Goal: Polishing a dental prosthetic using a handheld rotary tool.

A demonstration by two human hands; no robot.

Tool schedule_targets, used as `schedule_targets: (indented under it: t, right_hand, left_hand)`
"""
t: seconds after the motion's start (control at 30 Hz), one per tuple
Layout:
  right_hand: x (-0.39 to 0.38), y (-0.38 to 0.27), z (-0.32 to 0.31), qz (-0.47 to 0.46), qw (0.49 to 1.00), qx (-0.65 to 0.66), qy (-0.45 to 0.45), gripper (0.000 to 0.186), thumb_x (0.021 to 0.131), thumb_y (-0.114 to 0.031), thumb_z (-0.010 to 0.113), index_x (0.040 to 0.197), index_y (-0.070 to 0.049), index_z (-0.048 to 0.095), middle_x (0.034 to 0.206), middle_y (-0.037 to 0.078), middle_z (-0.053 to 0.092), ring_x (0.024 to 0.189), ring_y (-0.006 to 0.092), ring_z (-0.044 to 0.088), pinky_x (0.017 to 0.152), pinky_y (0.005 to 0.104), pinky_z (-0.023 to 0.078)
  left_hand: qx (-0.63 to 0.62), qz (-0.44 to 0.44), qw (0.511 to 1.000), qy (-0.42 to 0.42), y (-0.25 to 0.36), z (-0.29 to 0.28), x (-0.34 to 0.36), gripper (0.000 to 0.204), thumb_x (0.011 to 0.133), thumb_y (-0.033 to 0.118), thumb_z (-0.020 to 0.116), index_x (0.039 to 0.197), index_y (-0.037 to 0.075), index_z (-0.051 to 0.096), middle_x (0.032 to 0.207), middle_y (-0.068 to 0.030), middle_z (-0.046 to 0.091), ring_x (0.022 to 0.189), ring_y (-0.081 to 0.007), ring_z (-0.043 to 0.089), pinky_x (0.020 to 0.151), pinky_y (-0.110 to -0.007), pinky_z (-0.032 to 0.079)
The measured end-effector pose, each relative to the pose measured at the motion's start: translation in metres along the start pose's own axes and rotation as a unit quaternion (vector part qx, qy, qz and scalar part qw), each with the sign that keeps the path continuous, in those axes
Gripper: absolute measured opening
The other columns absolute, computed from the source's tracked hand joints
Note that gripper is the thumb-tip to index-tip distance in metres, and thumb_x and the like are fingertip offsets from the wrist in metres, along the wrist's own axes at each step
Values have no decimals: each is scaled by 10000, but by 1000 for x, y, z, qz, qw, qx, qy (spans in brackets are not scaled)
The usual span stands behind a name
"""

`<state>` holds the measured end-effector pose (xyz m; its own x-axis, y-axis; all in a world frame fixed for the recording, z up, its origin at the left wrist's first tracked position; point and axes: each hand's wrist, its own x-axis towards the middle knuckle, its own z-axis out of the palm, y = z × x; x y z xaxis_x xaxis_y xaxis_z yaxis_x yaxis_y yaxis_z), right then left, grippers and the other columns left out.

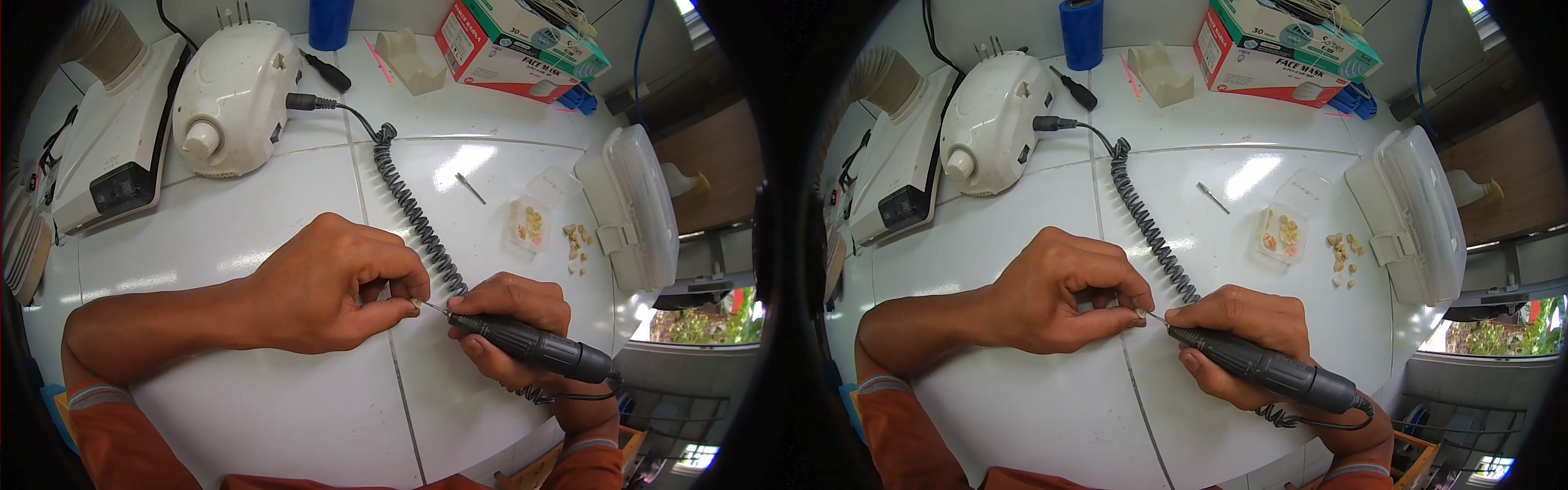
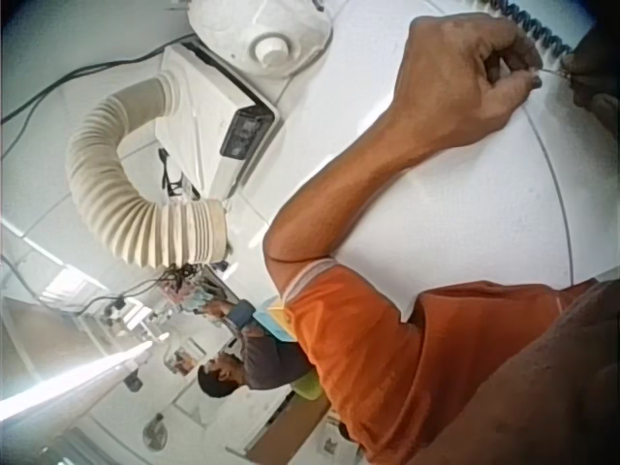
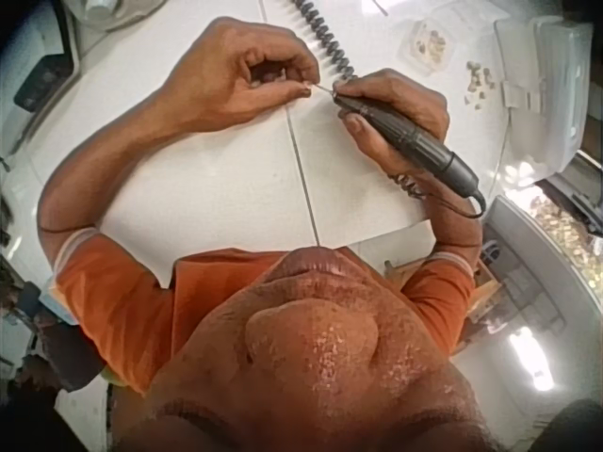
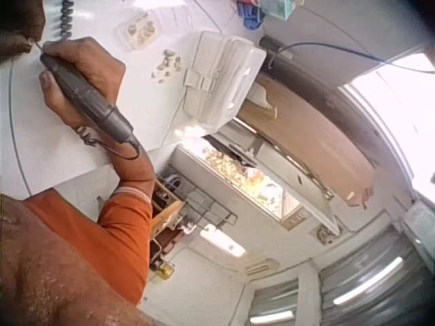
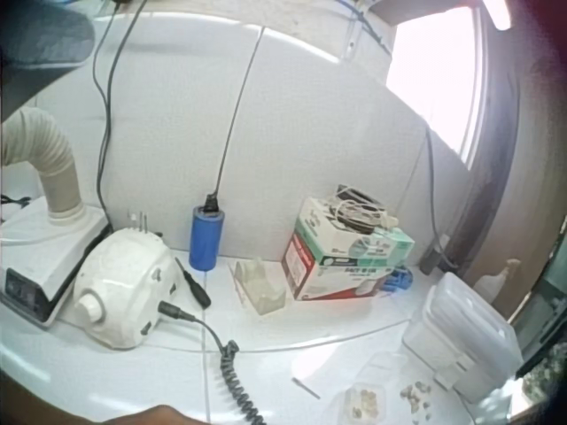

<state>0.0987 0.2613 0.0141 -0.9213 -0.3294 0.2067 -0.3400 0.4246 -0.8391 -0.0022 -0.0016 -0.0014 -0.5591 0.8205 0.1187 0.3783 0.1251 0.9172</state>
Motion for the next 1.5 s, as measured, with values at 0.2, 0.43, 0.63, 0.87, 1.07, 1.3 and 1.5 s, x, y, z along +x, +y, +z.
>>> schedule_targets:
  t: [0.2, 0.43, 0.63, 0.87, 1.07, 1.3, 1.5]
  right_hand:
    - [0, 0, 0, 3, 1000, 6, -1, 327, 793, -57, 818, 1112, 15, 810, 924, 125, 811, 775, 225, 796, 714, 315, 631]
    - [1, 2, 0, -16, 1000, 1, -2, 326, 790, -57, 817, 1107, 16, 812, 926, 127, 812, 777, 222, 796, 709, 316, 629]
    - [0, 0, -1, -2, 1000, 4, -3, 337, 792, -57, 816, 1123, 8, 808, 923, 127, 811, 764, 222, 794, 704, 312, 626]
    - [0, 0, -1, -2, 1000, 6, -5, 331, 801, -58, 812, 1125, 6, 801, 916, 130, 808, 753, 221, 789, 705, 314, 624]
    - [-1, 2, 0, 3, 1000, 14, 2, 327, 807, -66, 817, 1127, 2, 802, 906, 131, 804, 749, 218, 785, 703, 317, 619]
    - [-1, 1, -1, 8, 1000, 7, -6, 327, 809, -71, 819, 1127, 0, 805, 906, 130, 804, 760, 223, 787, 713, 314, 620]
    - [-1, 0, 0, 8, 1000, 6, -4, 330, 807, -75, 819, 1129, -5, 805, 912, 130, 806, 766, 229, 790, 715, 317, 620]
  left_hand:
    - [0, 0, 1000, -1, -1, 1, 0, 138, 906, 69, 849, 1037, 45, 811, 858, -53, 761, 687, -131, 685, 624, -282, 534]
    - [-4, -10, 1000, -4, 0, -1, 0, 136, 908, 67, 846, 1038, 43, 810, 859, -52, 762, 685, -130, 680, 621, -279, 528]
    - [-3, -6, 1000, 0, 0, 0, 0, 139, 908, 71, 850, 1040, 45, 811, 862, -50, 765, 685, -127, 680, 618, -279, 527]
    - [1, -7, 1000, -2, -1, 0, 0, 144, 907, 76, 856, 1040, 46, 812, 866, -53, 767, 690, -129, 689, 619, -279, 531]
    - [5, -5, 1000, 0, 0, 0, 0, 144, 908, 81, 860, 1039, 47, 813, 860, -54, 764, 687, -131, 686, 616, -280, 527]
    - [1, 1, 1000, 2, -1, 1, 0, 144, 910, 81, 859, 1042, 48, 815, 854, -51, 760, 675, -130, 674, 606, -283, 513]
    - [-2, 0, 1000, 4, -1, 1, 0, 143, 910, 79, 856, 1043, 49, 814, 851, -51, 757, 675, -129, 673, 605, -281, 514]
